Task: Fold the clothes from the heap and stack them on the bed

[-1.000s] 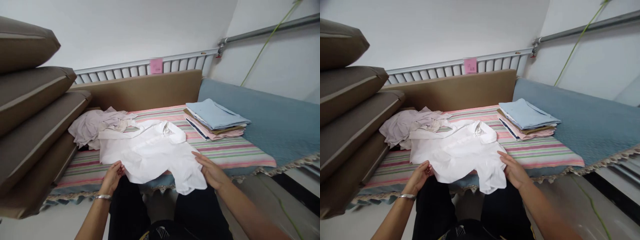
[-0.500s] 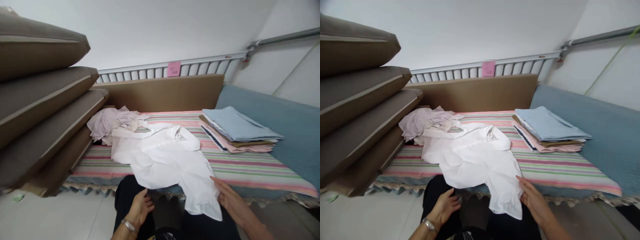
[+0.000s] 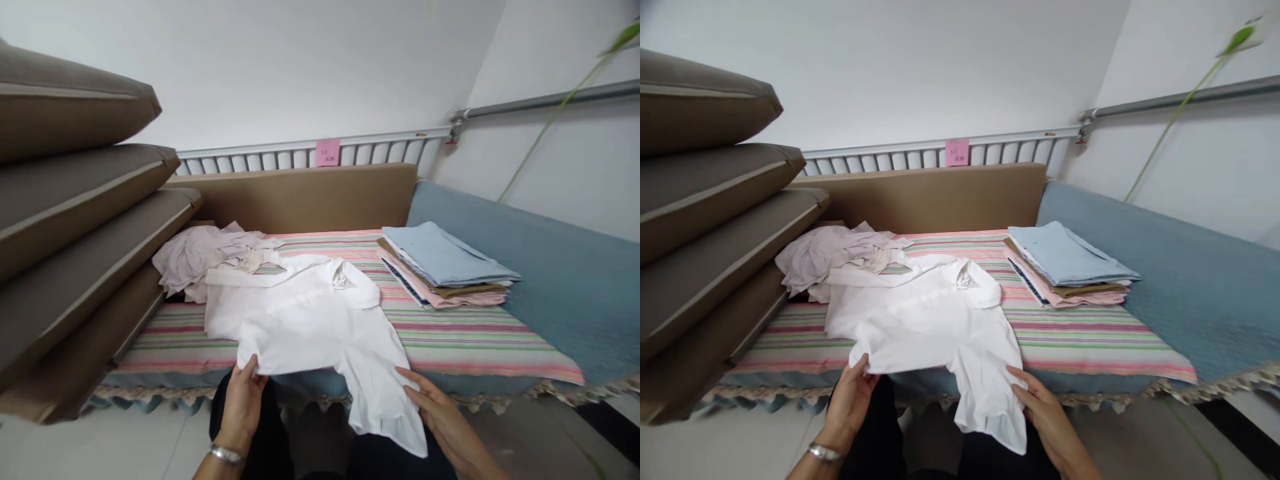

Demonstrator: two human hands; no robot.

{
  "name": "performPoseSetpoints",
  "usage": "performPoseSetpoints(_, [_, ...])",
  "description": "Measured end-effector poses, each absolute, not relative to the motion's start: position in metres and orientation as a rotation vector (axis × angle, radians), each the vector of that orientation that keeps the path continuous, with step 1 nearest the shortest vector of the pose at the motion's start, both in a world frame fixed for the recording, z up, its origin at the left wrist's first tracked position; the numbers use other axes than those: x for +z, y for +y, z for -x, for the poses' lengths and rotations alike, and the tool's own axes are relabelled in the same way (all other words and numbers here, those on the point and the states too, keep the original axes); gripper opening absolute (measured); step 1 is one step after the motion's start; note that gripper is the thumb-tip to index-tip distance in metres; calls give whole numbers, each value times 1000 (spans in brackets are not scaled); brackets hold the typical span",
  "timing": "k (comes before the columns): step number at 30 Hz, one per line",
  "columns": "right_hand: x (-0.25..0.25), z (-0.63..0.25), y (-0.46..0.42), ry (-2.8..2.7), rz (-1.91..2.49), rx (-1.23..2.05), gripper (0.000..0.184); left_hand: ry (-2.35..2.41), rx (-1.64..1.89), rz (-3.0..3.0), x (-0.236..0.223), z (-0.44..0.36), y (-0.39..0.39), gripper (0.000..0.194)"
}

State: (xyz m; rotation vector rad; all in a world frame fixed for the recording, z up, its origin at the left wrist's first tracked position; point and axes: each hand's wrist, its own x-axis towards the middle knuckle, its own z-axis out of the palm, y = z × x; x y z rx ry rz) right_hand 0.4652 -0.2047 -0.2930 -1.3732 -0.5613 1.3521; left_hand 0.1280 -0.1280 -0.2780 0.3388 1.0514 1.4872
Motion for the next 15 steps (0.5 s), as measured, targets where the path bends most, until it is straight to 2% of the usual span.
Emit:
performPoseSetpoints(4, [-297,-469,-200,-548,1383,1418,50,1234,1564,-603,-278,-110,-154,23])
performPoseSetpoints(9, [-296,-471,-198,-559,1460,1416,55,1222,1457,-308,-313,-95,-173,51])
performPoseSetpoints(11, [-294,-471,-200,-567,1479,1401,56,1160,1499,-262,-316,-86,-168,46])
performPoseSetpoints(15, [-292,-470,-203,-611,1488,1369,53,1201,1606,-140,-313,-54,-148,18])
